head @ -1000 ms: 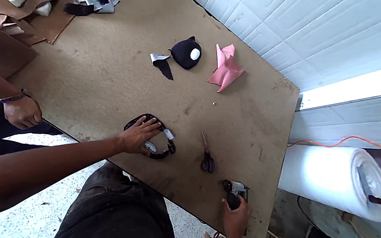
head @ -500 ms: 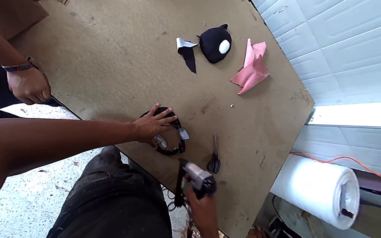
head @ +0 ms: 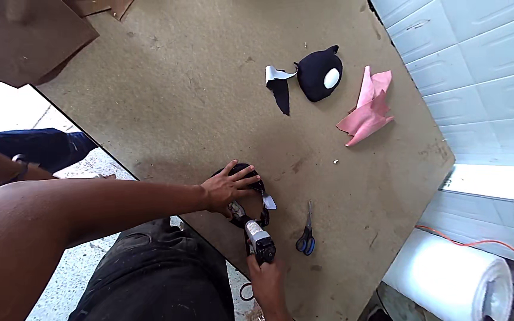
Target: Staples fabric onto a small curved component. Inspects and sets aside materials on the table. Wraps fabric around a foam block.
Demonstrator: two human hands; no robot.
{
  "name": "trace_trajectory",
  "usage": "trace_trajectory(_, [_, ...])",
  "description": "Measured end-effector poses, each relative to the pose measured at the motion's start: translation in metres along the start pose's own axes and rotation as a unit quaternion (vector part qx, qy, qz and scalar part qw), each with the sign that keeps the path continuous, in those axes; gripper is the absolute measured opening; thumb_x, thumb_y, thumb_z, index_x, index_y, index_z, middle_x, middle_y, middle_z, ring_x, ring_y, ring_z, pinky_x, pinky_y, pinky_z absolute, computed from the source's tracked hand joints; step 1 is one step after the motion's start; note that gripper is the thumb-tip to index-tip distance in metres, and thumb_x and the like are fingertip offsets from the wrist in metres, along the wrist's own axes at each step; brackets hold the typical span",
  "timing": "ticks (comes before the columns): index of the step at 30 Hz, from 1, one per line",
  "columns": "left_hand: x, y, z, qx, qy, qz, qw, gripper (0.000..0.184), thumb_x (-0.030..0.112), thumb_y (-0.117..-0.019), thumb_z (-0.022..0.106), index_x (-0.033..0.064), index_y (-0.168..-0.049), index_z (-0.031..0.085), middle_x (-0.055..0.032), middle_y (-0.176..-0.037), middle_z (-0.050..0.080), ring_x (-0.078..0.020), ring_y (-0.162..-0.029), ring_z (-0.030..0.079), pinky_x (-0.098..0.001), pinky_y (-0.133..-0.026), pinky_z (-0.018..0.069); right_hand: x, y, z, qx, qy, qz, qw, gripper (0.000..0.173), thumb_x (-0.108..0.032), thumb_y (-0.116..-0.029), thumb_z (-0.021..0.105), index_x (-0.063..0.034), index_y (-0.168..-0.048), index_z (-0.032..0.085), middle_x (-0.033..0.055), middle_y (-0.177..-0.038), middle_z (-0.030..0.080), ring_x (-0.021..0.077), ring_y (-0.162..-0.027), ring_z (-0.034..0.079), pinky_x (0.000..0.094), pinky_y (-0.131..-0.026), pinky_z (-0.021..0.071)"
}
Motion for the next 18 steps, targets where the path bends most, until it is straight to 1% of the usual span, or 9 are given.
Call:
trace_trajectory(1, [-0.001,0.000,-0.001,0.000,0.002,-0.001,1.000,0.104,0.077,-0.0705,0.076,0.0369,-0.159,0.039,0.0035,-0.175,0.004,-0.0302,-0.161,-0.008,-0.0723,-0.122,-0.0019,-0.001,0.000,0.000,0.004,0.006,0.002,1.000,0.038,-0.018,-0.0826,0.072,-0.0059,-0.119,0.068,0.0024,-0.079,0.070,0.0129,-0.067,0.068,0.0393,-0.064,0.0589])
trace_trajectory(4, [0.000,0.000,0.000,-0.009,0.005,-0.002,1.000,0.104,0.076,-0.0710,0.076,0.0358,-0.159,0.038,0.0039,-0.175,0.003,-0.0294,-0.161,-0.009,-0.0718,-0.123,-0.0021,-0.002,0.001,0.001,-0.017,0.016,0.004,1.000,0.044,-0.018,-0.0850,0.071,-0.0075,-0.128,0.065,0.0034,-0.081,0.071,0.0138,-0.069,0.069,0.0405,-0.065,0.0595])
trace_trajectory(6, [0.000,-0.003,-0.002,-0.009,0.004,-0.004,1.000,0.102,0.076,-0.0709,0.076,0.0354,-0.158,0.040,0.0042,-0.175,0.003,-0.0297,-0.161,-0.009,-0.0720,-0.122,-0.0022,-0.002,-0.003,0.001,-0.005,0.007,-0.001,1.000,0.044,-0.015,-0.0833,0.072,-0.0077,-0.126,0.066,0.0037,-0.080,0.071,0.0139,-0.067,0.068,0.0407,-0.063,0.0591])
trace_trajectory(8, [0.000,-0.001,-0.003,-0.016,0.007,-0.007,1.000,0.101,0.075,-0.0716,0.077,0.0356,-0.158,0.041,0.0045,-0.175,0.002,-0.0293,-0.161,-0.010,-0.0719,-0.122,-0.0031,-0.001,-0.001,0.001,-0.001,0.001,-0.005,1.000,0.046,-0.014,-0.0828,0.071,-0.0075,-0.128,0.065,0.0033,-0.083,0.072,0.0132,-0.069,0.069,0.0398,-0.064,0.0600])
trace_trajectory(10, [-0.001,-0.001,-0.004,-0.016,0.007,-0.005,1.000,0.101,0.074,-0.0721,0.076,0.0356,-0.158,0.041,0.0040,-0.176,0.001,-0.0291,-0.161,-0.010,-0.0717,-0.123,-0.0036,-0.001,-0.003,0.000,0.004,-0.004,-0.010,1.000,0.047,-0.013,-0.0830,0.072,-0.0065,-0.129,0.065,0.0038,-0.087,0.073,0.0126,-0.073,0.071,0.0389,-0.068,0.0612])
trace_trajectory(12, [0.000,-0.001,-0.003,-0.017,0.011,-0.003,1.000,0.101,0.074,-0.0718,0.077,0.0350,-0.158,0.041,0.0035,-0.176,0.001,-0.0293,-0.160,-0.010,-0.0714,-0.123,-0.0042,-0.002,-0.004,-0.002,-0.003,-0.002,-0.009,1.000,0.051,-0.013,-0.0837,0.072,-0.0068,-0.134,0.062,0.0048,-0.090,0.075,0.0134,-0.077,0.072,0.0400,-0.071,0.0616])
trace_trajectory(14, [0.000,-0.003,-0.004,-0.011,0.011,-0.005,1.000,0.101,0.074,-0.0703,0.078,0.0360,-0.157,0.042,0.0039,-0.175,0.004,-0.0295,-0.161,-0.008,-0.0711,-0.123,-0.0026,-0.002,-0.009,-0.005,-0.010,-0.009,-0.021,1.000,0.057,-0.010,-0.0836,0.073,-0.0070,-0.139,0.058,0.0054,-0.096,0.075,0.0130,-0.081,0.073,0.0394,-0.074,0.0627])
trace_trajectory(17, [0.001,-0.002,-0.005,-0.013,0.012,-0.008,1.000,0.100,0.073,-0.0706,0.078,0.0356,-0.156,0.043,0.0041,-0.175,0.005,-0.0292,-0.161,-0.007,-0.0711,-0.123,-0.0023,-0.005,-0.011,-0.004,-0.013,-0.019,-0.047,0.999,0.058,-0.008,-0.0812,0.075,-0.0029,-0.137,0.060,0.0081,-0.100,0.076,0.0139,-0.085,0.074,0.0386,-0.077,0.0633])
trace_trajectory(18, [0.000,-0.002,-0.005,-0.010,0.010,-0.007,1.000,0.100,0.073,-0.0704,0.078,0.0351,-0.156,0.044,0.0040,-0.175,0.005,-0.0292,-0.161,-0.007,-0.0712,-0.123,-0.0025,-0.005,-0.012,-0.003,-0.013,-0.017,-0.055,0.998,0.056,-0.008,-0.0807,0.076,-0.0027,-0.135,0.061,0.0084,-0.100,0.075,0.0144,-0.084,0.074,0.0393,-0.077,0.0632])
Point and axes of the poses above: each hand's wrist, its own y-axis away from the middle knuckle, its own z-axis out of the palm, x = y × z, the point moved 4 cm from there along -y, towards the middle knuckle
